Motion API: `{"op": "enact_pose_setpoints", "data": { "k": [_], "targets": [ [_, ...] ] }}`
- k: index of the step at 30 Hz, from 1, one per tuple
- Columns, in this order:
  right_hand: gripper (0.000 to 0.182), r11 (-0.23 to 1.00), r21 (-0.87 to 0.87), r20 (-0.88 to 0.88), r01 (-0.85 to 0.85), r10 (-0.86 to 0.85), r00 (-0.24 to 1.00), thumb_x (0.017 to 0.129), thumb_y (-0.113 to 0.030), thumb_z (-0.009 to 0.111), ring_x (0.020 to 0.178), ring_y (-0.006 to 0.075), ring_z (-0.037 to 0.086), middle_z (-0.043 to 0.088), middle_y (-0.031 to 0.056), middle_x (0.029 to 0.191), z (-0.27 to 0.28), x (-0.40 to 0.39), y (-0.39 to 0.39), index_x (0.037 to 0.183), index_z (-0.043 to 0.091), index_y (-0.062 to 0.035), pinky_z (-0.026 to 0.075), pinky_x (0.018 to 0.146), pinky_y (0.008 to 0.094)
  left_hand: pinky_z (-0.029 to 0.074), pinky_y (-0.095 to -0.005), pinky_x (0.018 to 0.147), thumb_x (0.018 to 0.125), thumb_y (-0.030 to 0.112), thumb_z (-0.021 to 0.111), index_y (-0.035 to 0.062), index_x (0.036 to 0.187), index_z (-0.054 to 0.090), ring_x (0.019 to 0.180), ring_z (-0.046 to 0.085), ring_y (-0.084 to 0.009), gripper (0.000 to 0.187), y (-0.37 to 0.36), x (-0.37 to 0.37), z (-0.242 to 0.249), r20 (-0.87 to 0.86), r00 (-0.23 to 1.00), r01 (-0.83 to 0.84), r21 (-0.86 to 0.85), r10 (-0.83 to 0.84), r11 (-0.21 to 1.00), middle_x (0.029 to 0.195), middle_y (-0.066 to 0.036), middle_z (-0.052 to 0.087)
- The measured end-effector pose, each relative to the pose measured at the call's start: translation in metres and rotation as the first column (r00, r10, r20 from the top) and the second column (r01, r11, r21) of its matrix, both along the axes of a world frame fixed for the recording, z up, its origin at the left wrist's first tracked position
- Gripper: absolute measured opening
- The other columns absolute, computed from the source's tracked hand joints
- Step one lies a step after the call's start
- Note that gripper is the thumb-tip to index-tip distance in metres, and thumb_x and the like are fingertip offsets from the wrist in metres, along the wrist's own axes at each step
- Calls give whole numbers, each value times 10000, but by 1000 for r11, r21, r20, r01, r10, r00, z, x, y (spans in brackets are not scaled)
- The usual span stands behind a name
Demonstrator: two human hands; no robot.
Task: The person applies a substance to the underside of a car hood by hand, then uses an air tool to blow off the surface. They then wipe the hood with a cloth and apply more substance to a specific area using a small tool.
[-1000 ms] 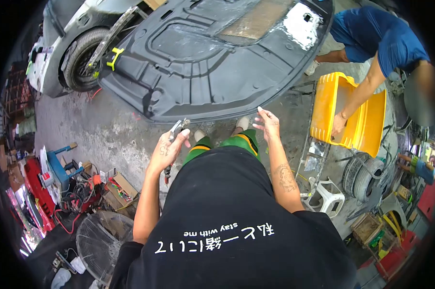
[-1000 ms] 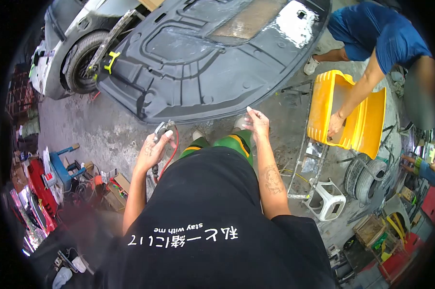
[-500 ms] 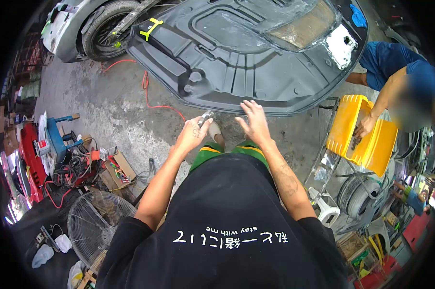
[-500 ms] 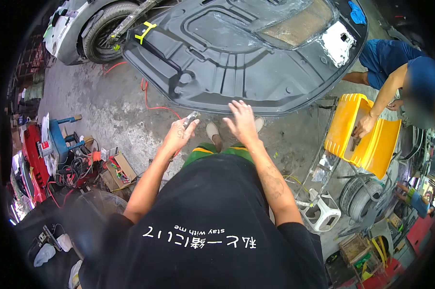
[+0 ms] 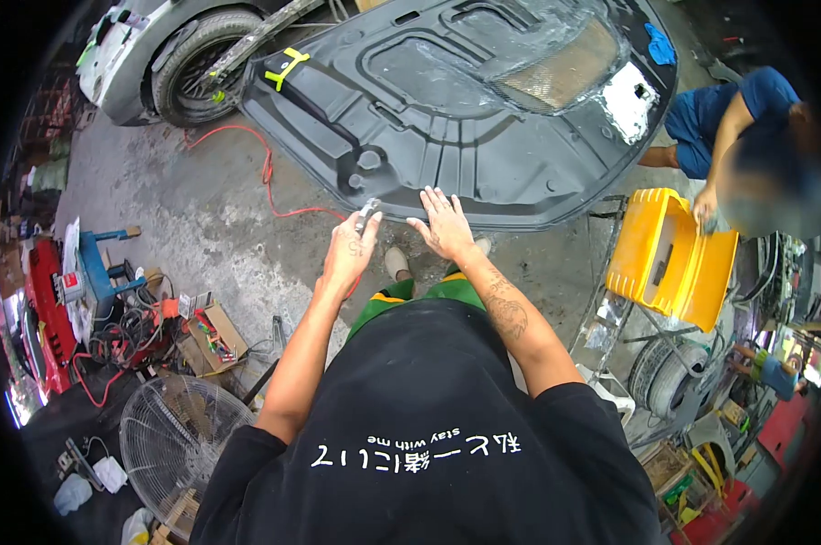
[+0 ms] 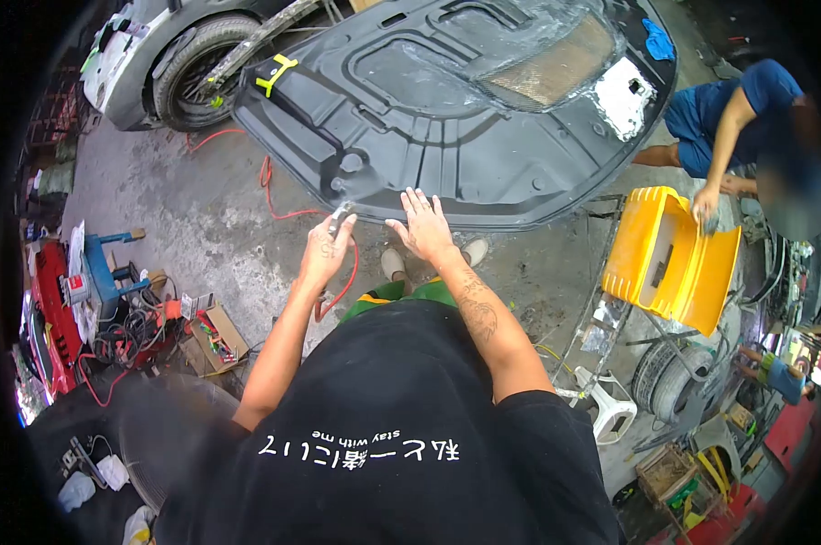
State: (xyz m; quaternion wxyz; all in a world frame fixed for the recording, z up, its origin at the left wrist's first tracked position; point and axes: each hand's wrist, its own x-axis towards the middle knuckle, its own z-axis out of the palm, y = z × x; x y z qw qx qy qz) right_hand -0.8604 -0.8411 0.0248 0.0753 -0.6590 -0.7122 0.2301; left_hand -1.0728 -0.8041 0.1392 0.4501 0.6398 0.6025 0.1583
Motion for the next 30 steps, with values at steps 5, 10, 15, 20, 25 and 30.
{"op": "enact_pose_setpoints", "data": {
  "k": [5, 10, 15, 20, 25, 30],
  "targets": [
    [803, 997, 60, 105, 45, -51, 993, 1035, -588, 391, 1542, 311, 225, 290, 174, 1645, 3, 49, -10, 1547, 338, 29, 161, 1244, 547, 500, -374, 705, 1008, 436, 582, 9, 1039, 687, 696, 655, -218, 441, 7, -12, -11, -7, 1000, 17, -49, -17, 999, 714, -98, 682],
    [807, 996, 65, 128, 63, -71, 989, 1036, -580, 399, 1549, 312, 203, 258, 162, 1660, -7, 116, 16, 1558, 313, 30, 156, 1248, 539, 508, -385, 730, 1006, 420, 583, -9, 1072, 665, 711, 666, -254, 442, 14, 6, 3, -50, 991, 114, -164, -123, 980, 725, -120, 686],
    [804, 987, 163, 151, 8, -33, 988, 1028, -570, 421, 1549, 297, 210, 244, 142, 1670, -22, 163, 53, 1581, 278, -4, 153, 1249, 537, 498, -347, 732, 1013, 365, 594, 27, 1299, 654, 725, 646, -182, 447, 25, 44, 23, 41, 993, 119, -138, -115, 983, 741, -98, 692],
    [816, 987, 146, 227, 60, -93, 970, 1024, -586, 418, 1549, 280, 216, 227, 120, 1680, -29, 185, 70, 1590, 266, -18, 144, 1248, 543, 503, -368, 681, 1005, 344, 618, -13, 1110, 687, 662, 642, -231, 378, 50, 79, 23, -33, 986, 160, -129, -166, 979, 714, -115, 674],
    [838, 964, 158, 225, 215, -247, 943, 1019, -591, 425, 1550, 297, 209, 224, 154, 1676, -32, 205, 72, 1582, 268, 9, 149, 1246, 541, 504, -379, 683, 1007, 350, 609, -22, 1081, 667, 672, 659, -244, 383, 57, 93, 21, 12, 987, 162, -108, -162, 981, 713, -127, 673],
    [847, 887, 174, 259, 427, -460, 849, 1019, -599, 417, 1551, 308, 199, 222, 170, 1673, -38, 235, 53, 1576, 277, 23, 133, 1249, 537, 502, -365, 717, 1010, 341, 601, -20, 1109, 668, 704, 659, -228, 380, 76, 107, 21, 22, 976, 218, -193, -217, 957, 735, -119, 687]
  ]
}}
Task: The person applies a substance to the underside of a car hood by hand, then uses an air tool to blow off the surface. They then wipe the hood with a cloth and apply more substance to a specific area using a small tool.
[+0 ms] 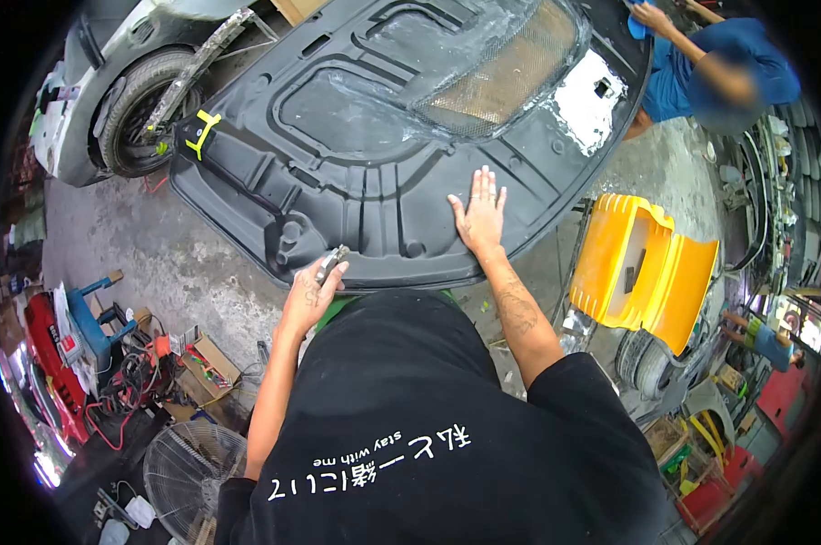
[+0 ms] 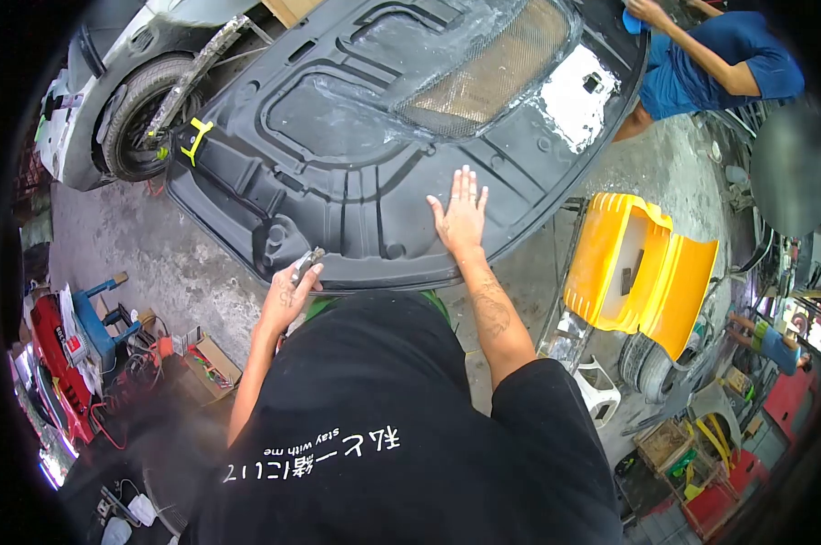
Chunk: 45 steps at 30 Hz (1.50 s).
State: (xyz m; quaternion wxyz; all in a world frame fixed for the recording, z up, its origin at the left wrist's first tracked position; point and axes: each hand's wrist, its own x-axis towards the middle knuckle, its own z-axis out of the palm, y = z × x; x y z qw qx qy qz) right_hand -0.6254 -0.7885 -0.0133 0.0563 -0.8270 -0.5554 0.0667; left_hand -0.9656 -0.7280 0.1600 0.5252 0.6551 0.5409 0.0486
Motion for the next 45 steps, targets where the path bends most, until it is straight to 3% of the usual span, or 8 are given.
{"op": "enact_pose_setpoints", "data": {
  "k": [16, 17, 18, 20, 25, 29, 38, 45],
  "targets": [
    [854, 942, 18, -46, 335, -334, 942, 1027, -567, 419, 1563, 363, 123, 163, 206, 1682, 9, 10, -10, 1569, 242, 69, 48, 1239, 591, 482, -364, 635, 1006, 353, 624, -9, 1116, 685, 621, 615, -211, 384, 32, 34, -16, -11, 991, 131, 66, -131, 989, 703, -109, 672],
    [855, 954, 37, -43, 298, -296, 954, 1024, -565, 426, 1561, 376, 121, 177, 210, 1677, 9, 6, -9, 1564, 251, 74, 46, 1235, 601, 481, -364, 626, 1003, 366, 625, -6, 1119, 687, 608, 609, -207, 394, 35, 38, -15, 12, 990, 137, 44, -138, 990, 699, -108, 670],
    [856, 961, 62, -35, 268, -266, 963, 1021, -564, 432, 1559, 389, 119, 190, 215, 1673, 8, 4, -7, 1559, 261, 79, 43, 1231, 611, 446, -460, 626, 1002, 318, 624, -22, 924, 619, 665, 557, -456, 349, 34, 51, -5, 75, 994, 76, 33, -78, 997, 693, -236, 595],
    [832, 988, 57, -43, 145, -143, 989, 1023, -550, 444, 1552, 402, 143, 217, 224, 1662, 8, -10, 4, 1550, 290, 74, 65, 1221, 633, 477, -372, 610, 1009, 358, 614, -16, 962, 648, 600, 610, -206, 379, 38, 62, -21, 33, 989, 137, 95, -141, 986, 686, -102, 659],
    [769, 967, 69, -136, -245, 253, 958, 1012, -522, 479, 1554, 357, 175, 217, 154, 1678, 12, -54, 44, 1561, 329, -5, 104, 1226, 626, 495, -530, 720, 995, 265, 616, 15, 1035, 603, 895, 648, -512, 254, 43, 103, -26, -33, 978, 209, 213, -207, 954, 901, -291, 677],
    [756, 913, -144, 105, -382, 398, 911, 1015, -553, 437, 1558, 363, 160, 202, 147, 1685, 14, -57, 38, 1580, 327, -63, 100, 1221, 635, 475, -602, 793, 917, 60, 602, -8, 1202, 520, 964, 630, -535, 304, 32, 147, -33, 3, 907, 400, 313, -422, 862, 937, -335, 661],
    [703, 980, 140, 62, 143, -153, 986, 999, -578, 475, 1536, 413, 183, 211, 159, 1679, 3, 66, -6, 1584, 361, -205, 124, 1202, 661, 561, -561, 815, 935, 77, 490, -47, 1136, 505, 903, 688, -496, 237, -6, 266, -38, -270, 771, 634, 236, -577, 736, 981, -338, 671],
    [666, 992, 118, 28, 47, -51, 998, 1010, -538, 474, 1541, 399, 181, 216, 127, 1683, 6, 91, -4, 1583, 365, -215, 110, 1196, 686, 594, -519, 766, 956, 96, 511, -30, 1109, 528, 873, 711, -457, 199, -24, 287, -44, -328, 794, 604, 328, -512, 726, 975, -304, 670]
  ]
}}
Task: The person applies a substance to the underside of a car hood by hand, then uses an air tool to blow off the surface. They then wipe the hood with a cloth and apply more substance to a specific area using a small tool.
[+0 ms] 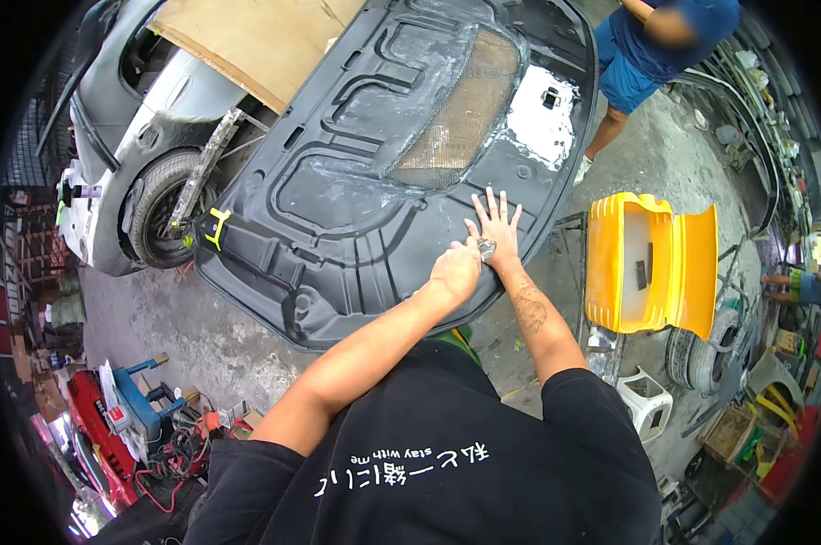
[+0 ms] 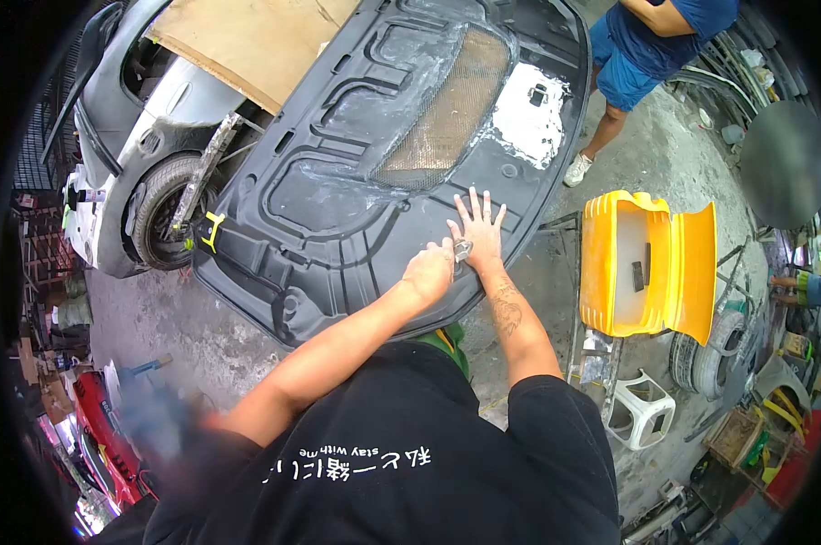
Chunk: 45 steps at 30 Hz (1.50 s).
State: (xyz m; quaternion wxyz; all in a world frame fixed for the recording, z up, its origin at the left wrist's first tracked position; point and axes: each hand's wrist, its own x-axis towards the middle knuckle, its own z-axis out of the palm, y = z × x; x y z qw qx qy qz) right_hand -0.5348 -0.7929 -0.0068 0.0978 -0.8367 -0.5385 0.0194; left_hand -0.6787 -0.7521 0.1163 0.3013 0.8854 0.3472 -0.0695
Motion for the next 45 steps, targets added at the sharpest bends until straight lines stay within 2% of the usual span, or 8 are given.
{"op": "enact_pose_setpoints", "data": {
  "k": [12, 16, 20, 26, 33, 36, 42, 45],
  "targets": [
    [747, 951, 130, -50, -280, 288, 956, 1005, -560, 459, 1527, 383, 233, 313, 132, 1644, -5, -82, 16, 1540, 398, -42, 149, 1220, 620, 505, -593, 773, 966, 191, 582, -46, 1020, 578, 901, 651, -522, 243, 19, -143, 21, 24, 989, -144, -30, 145, 989, 914, -327, 676],
    [711, 844, 86, -177, -529, 536, 826, 985, -563, 498, 1526, 404, 233, 301, 166, 1643, 11, -151, -7, 1547, 408, -136, 150, 1195, 670, 522, -471, 748, 1000, 237, 598, -43, 1126, 608, 808, 690, -416, 307, -43, -226, 50, 205, 936, -248, -198, 287, 948, 874, -252, 696],
    [679, 719, 140, -435, -681, 663, 610, 999, -524, 539, 1514, 422, 248, 322, 196, 1621, 21, -209, -58, 1526, 427, -110, 209, 1202, 620, 510, -358, 706, 1006, 332, 619, 0, 1182, 643, 714, 640, -183, 376, -139, -292, 53, 313, 662, -559, -399, 681, 727, 789, -100, 677],
    [707, 650, 28, -309, -760, 728, 612, 951, -479, 618, 1535, 402, 203, 254, 164, 1656, 39, -202, -142, 1538, 421, -139, 167, 1216, 623, 495, -348, 677, 994, 417, 639, 6, 915, 695, 697, 625, -175, 422, -272, -338, -3, 45, 355, -827, -452, 934, 335, 709, -78, 667],
    [489, 697, 84, -284, -712, 702, 654, 841, -240, 745, 1511, 363, 271, 324, 135, 1619, 43, -112, -162, 1297, 602, -136, 219, 1206, 624, 397, -342, 586, 983, 376, 677, 30, 841, 598, 628, 479, -117, 382, -298, -286, 36, 30, 586, -734, -405, 810, 546, 665, -12, 541],
    [534, 746, 8, -289, -666, 639, 713, 827, -224, 768, 1516, 359, 264, 339, 111, 1615, 46, -80, -164, 1314, 560, -152, 214, 1203, 638, 459, -382, 626, 986, 440, 634, 11, 909, 659, 601, 578, -209, 437, -287, -280, 22, 104, 655, -670, -379, 748, 639, 667, -121, 631],
    [1110, 744, -151, -273, -651, 601, 751, 743, -272, 860, 1565, 334, 138, 121, 45, 1705, 49, -30, -163, 1622, 183, -259, 181, 1213, 656, 501, -358, 657, 990, 440, 625, -8, 932, 663, 595, 669, -196, 453, -231, -217, 59, 73, 684, -630, -443, 726, 638, 639, -84, 648],
    [1163, 728, -166, -302, -666, 605, 736, 731, -333, 880, 1570, 351, 100, 90, 58, 1711, 44, -27, -161, 1631, 146, -259, 158, 1194, 694, 491, -350, 637, 987, 383, 641, -21, 955, 663, 575, 652, -181, 406, -204, -185, 52, 51, 738, -590, -436, 673, 680, 618, -75, 649]
  ]
}}
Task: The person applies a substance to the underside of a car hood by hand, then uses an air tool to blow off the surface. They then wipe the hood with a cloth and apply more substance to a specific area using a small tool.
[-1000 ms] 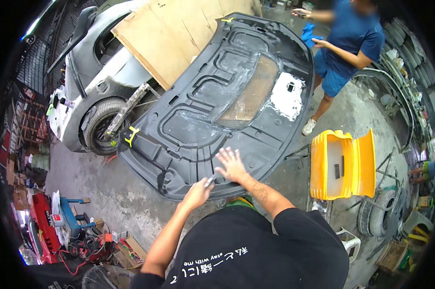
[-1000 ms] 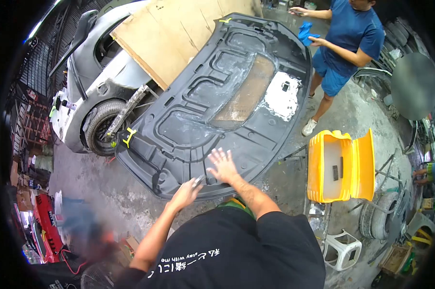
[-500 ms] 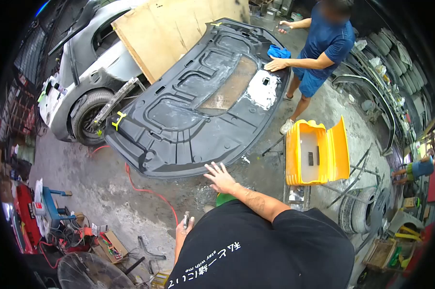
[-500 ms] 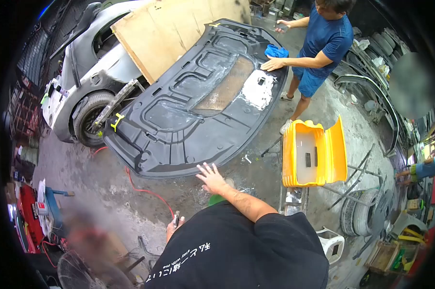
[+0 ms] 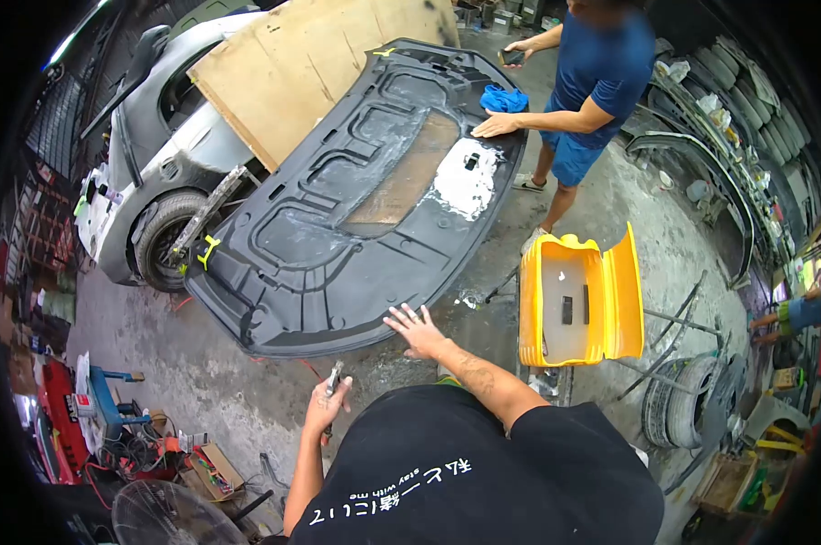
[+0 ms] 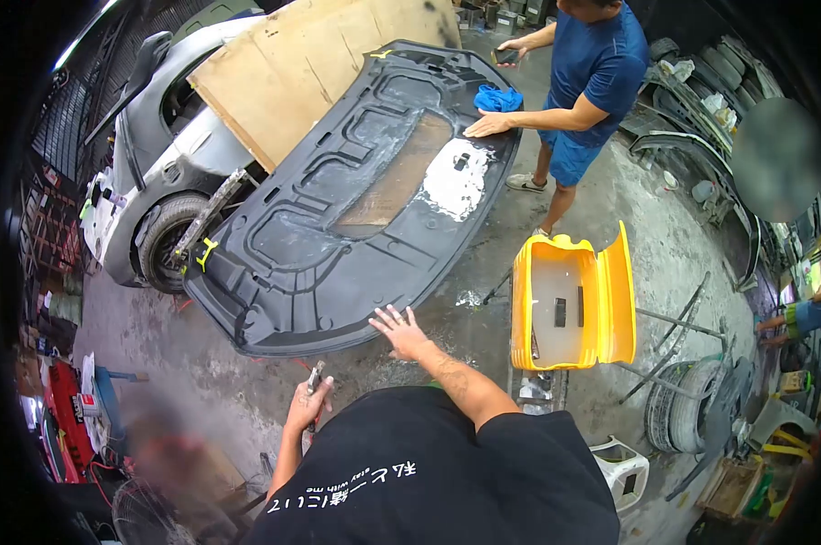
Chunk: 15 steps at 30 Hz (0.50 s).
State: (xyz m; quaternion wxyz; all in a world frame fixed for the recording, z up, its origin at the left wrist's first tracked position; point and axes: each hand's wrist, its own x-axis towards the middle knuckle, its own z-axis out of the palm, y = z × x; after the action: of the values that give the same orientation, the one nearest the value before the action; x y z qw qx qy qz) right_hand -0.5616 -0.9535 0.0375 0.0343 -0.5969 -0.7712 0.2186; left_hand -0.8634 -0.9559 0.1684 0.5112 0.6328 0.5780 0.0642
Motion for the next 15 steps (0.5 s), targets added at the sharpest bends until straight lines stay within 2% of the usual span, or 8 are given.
{"op": "enact_pose_setpoints", "data": {
  "k": [3, 6, 10, 12, 14, 15],
  "targets": [
    [1190, 999, -26, -7, -23, 23, 1000, 730, -355, 882, 1574, 356, 63, 54, 70, 1715, 0, 1, 0, 1638, 121, -242, 147, 1186, 711, 486, -349, 624, 982, 351, 653, -6, 944, 663, 570, 648, -181, 360, 10, 41, 1, 67, 998, -5, 25, 3, 1000, 604, -76, 644],
    [1179, 996, -65, -46, -56, 53, 998, 743, -343, 875, 1574, 361, 53, 35, 69, 1718, -3, 9, 9, 1639, 115, -246, 139, 1181, 721, 485, -353, 616, 980, 342, 655, 4, 943, 662, 566, 648, -188, 340, 9, 76, -5, 12, 999, 37, 103, -39, 994, 599, -88, 637],
    [1154, 983, -113, -61, -145, 138, 989, 769, -335, 857, 1575, 375, 44, 20, 54, 1722, -4, 21, 13, 1641, 103, -299, 108, 1179, 728, 493, -367, 623, 976, 359, 659, -1, 950, 657, 577, 656, -201, 361, -7, 94, -30, -28, 996, 91, 31, -90, 995, 606, -107, 639],
    [1140, 981, -117, -74, -155, 147, 986, 775, -325, 854, 1576, 371, 40, 20, 46, 1722, -6, 25, 14, 1640, 112, -311, 100, 1180, 729, 491, -380, 629, 972, 387, 666, 4, 945, 655, 581, 644, -208, 384, -21, 98, -41, -16, 997, 77, 32, -76, 997, 618, -116, 637],
    [1149, 986, -88, -119, -144, 133, 984, 768, -314, 860, 1575, 374, 44, 24, 52, 1721, -8, 24, 12, 1641, 112, -303, 111, 1177, 731, 485, -386, 630, 972, 417, 668, 14, 939, 654, 582, 610, -197, 405, -33, 98, -57, 70, 996, 45, 97, -52, 994, 643, -115, 630],
    [1149, 984, -93, -122, -150, 138, 983, 768, -314, 860, 1575, 374, 44, 24, 52, 1721, -9, 24, 11, 1641, 112, -303, 111, 1177, 731, 479, -385, 624, 975, 431, 667, 20, 946, 659, 583, 571, -179, 413, -33, 102, -48, 49, 998, 40, 101, -45, 994, 661, -105, 616]
  ]
}}
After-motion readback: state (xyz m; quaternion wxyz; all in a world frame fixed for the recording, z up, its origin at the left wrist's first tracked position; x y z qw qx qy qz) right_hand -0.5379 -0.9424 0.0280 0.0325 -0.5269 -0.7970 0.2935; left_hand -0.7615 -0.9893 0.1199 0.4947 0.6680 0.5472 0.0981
